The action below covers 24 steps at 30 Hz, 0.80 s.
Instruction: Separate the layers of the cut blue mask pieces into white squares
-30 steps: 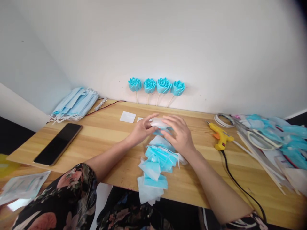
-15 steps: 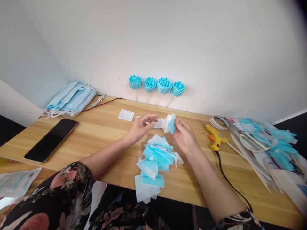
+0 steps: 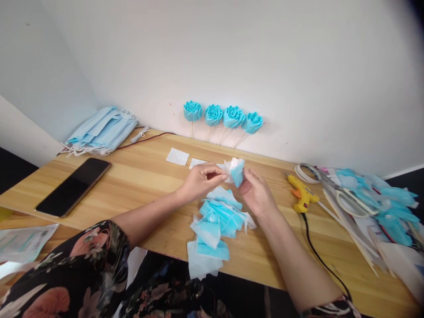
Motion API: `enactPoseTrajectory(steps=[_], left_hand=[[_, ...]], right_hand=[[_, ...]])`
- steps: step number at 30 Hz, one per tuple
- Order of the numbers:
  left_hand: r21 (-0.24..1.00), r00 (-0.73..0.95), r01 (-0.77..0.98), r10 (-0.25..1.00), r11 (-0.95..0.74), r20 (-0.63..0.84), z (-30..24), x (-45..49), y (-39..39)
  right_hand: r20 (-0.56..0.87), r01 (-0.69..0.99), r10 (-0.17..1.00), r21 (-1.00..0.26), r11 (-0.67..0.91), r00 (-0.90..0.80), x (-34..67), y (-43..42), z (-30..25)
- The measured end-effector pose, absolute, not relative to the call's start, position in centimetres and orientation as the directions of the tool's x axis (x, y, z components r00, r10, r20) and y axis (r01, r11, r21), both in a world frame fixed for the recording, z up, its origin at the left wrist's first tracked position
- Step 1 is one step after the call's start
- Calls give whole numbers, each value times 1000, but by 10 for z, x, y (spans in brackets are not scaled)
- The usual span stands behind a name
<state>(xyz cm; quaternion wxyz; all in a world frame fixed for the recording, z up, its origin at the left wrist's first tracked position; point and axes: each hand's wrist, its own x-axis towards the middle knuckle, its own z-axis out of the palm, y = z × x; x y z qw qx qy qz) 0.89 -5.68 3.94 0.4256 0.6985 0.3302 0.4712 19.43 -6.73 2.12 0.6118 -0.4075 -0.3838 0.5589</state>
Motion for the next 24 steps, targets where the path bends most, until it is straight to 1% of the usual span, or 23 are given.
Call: enactPoseTrajectory(steps=[5,9,15,19,24], left_hand=[[934,315,121,905,-337,286,29,13,-54],[913,325,131,887,-387,329,24,14,-53],[896,303,163,885,-413,353,27,13,-54],[897,282,158,889,-413,360,30,14,-55],[917,278,133,902,-377,330,30,15,-56]], right_hand=[[50,-274,997,-960,63,53,191,-69,21],[77,-238,996,-967,85,45,188,-71,22],[49,-251,999,-967,50,11,186,-75,23],[84,-234,996,-968,90,36,185,-76,26],[91,-247,988,-961,120,125,185,-74,26]])
